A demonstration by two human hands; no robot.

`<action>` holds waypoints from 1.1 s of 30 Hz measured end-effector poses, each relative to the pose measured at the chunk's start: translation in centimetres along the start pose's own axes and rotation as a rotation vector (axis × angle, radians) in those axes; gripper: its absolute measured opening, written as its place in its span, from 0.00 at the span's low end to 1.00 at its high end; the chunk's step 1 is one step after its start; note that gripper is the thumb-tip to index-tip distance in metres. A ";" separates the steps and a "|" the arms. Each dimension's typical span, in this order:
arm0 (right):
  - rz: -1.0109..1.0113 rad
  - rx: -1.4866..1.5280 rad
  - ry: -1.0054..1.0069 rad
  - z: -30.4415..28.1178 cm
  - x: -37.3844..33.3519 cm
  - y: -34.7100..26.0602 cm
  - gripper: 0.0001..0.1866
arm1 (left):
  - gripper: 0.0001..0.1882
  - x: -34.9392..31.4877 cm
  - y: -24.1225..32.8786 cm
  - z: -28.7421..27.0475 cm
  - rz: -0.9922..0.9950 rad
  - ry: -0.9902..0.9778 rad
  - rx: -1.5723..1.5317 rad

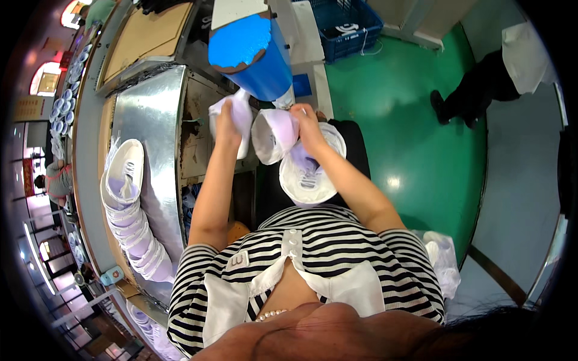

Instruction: The person picks up and organizes a large stack of white shoe uppers, places them on a metal table, and then individually processes them by hand on a blue vertical mounting tool.

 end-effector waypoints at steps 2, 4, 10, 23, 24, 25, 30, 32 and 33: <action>-0.086 -0.074 -0.011 0.2 -1.3 0.1 0.10 | 0.23 -5.3 1.4 -2.1 0.262 0.018 0.310; -0.135 -0.043 -0.076 2.3 -2.8 -2.0 0.10 | 0.26 -8.2 -0.7 -3.9 0.080 -0.031 0.558; -0.067 -0.006 -0.219 5.3 -3.4 -3.2 0.13 | 0.21 -12.4 1.0 3.8 -0.057 -0.346 -0.037; -0.033 0.199 -0.154 2.5 1.4 -3.4 0.06 | 0.15 -5.8 0.6 7.9 0.218 -0.356 0.289; -0.017 0.224 -0.136 2.4 1.7 -3.3 0.06 | 0.15 -5.1 0.5 7.9 0.194 -0.354 0.288; 0.010 0.247 -0.121 2.7 1.7 -3.2 0.07 | 0.16 -4.3 0.2 7.5 0.167 -0.342 0.287; 0.175 0.323 -0.042 2.9 1.6 -2.0 0.06 | 0.18 -1.3 -1.5 6.9 -0.217 -0.357 0.120; 0.221 0.389 0.004 3.0 1.9 -2.0 0.07 | 0.19 -0.2 -2.1 6.9 -0.300 -0.397 0.074; 0.248 0.377 0.014 2.6 2.3 -1.4 0.07 | 0.18 -0.1 -2.8 6.4 -0.327 -0.349 0.056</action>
Point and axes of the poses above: each hand's wrist, its own x-axis towards the middle knuckle, its own z-axis out of the palm, y = z × x, the point moved 7 cm from there along x, towards the middle knuckle, and after that the axes turned 3 degrees about -x, right-handed, at the moved point
